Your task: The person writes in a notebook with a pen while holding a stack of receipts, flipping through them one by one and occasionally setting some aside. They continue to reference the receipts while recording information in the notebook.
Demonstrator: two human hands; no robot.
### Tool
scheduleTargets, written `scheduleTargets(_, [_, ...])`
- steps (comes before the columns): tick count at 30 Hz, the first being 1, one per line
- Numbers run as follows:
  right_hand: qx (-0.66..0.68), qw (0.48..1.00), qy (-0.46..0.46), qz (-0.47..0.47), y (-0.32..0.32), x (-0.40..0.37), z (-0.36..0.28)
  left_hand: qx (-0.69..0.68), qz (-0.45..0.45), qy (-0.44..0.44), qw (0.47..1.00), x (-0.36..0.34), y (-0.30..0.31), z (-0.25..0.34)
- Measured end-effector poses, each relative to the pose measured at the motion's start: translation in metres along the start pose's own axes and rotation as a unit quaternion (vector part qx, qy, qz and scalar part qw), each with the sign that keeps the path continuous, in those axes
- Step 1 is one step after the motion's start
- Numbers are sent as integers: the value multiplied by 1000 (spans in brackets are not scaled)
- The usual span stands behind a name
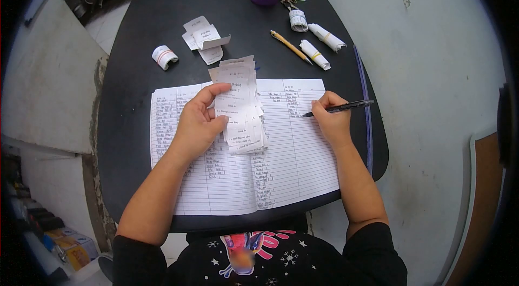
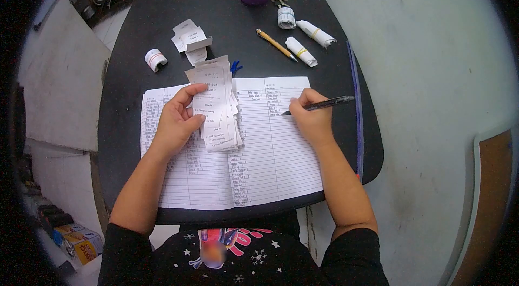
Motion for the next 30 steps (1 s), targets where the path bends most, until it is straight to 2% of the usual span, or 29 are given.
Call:
scheduleTargets(5, [24, 1000, -5, 2, 1, -1, -4, -18, -4, 3, 1000, 1, 0, -2])
scheduleTargets(14, [-20, 999, 33, -4, 1, 1, 5, 4, 6, 5, 1000, -1, -1, 2])
scheduleTargets(30, [12, 1000, 14, 5, 2, 1, 3, 11, 3, -2, 1000, -2, -2, 3])
Point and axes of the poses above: each hand's wrist, its own x-axis towards the middle knuckle, its own y-axis out of the back of the hand, z = x × y, the point moved 3 cm from there along x, towards the middle knuckle, and after that the axes turned 8 degrees about z, right-handed, at the moved point
